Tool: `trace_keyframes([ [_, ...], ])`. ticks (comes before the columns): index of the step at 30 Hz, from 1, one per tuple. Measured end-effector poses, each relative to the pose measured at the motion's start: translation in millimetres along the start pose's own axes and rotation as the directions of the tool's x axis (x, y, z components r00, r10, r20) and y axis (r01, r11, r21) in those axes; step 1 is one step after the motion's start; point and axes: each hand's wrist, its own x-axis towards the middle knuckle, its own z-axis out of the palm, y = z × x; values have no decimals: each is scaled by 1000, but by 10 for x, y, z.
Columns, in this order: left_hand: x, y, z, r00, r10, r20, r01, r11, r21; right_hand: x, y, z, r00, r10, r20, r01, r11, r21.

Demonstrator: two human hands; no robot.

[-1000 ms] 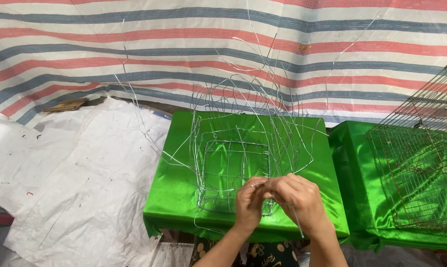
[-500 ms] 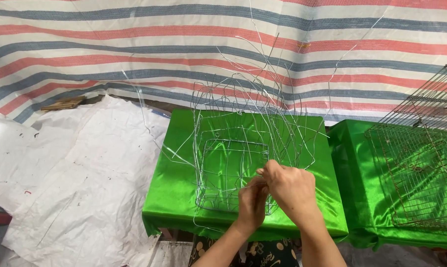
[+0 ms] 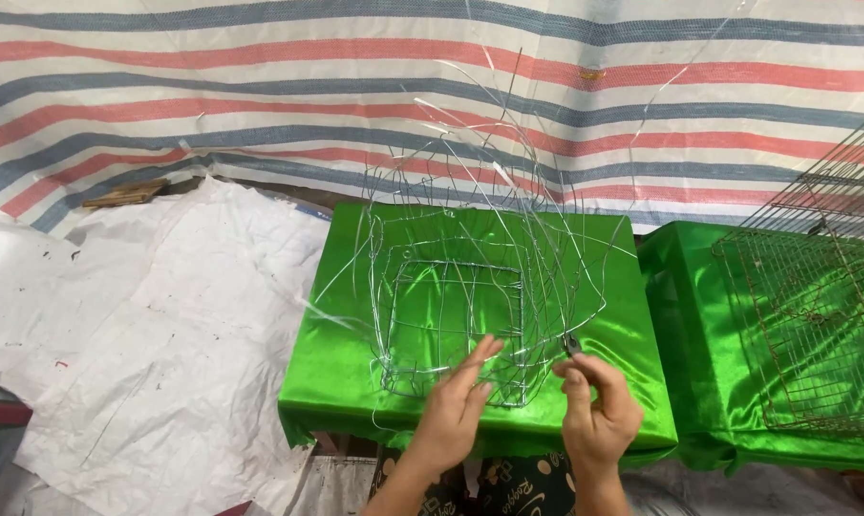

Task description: Assembling a wire frame structure by bending and connecting metal wires using hands and pliers.

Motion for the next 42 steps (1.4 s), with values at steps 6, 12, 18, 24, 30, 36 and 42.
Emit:
trace_keyframes([
  [6,-513,-438,394,969,-105,-225,53,973,-226,-596,538,81,746,647,159,-630,763,-144],
  [12,-728,-1011,922,883,-391,-258,272,877,-396,-982,688,182,623,724,297,-744,665,-60],
  [18,-514,-1383,849,868,-265,-421,222,964,-149,-983,593,200,620,760,195,-771,637,-28],
  [24,-356,-1653,765,841,-398,-365,360,917,-172,-960,575,214,525,844,110,-851,518,86],
  [30,-81,-1808,619,862,-278,-424,257,960,-107,-1049,559,239,486,863,141,-847,424,322],
  [36,-40,-1678,475,842,-297,-450,195,946,-259,-767,78,270,131,959,251,-818,-38,574],
  [42,-48,-1398,508,851,-339,-401,257,935,-246,-454,-220,466,-17,926,377,-734,-268,624],
])
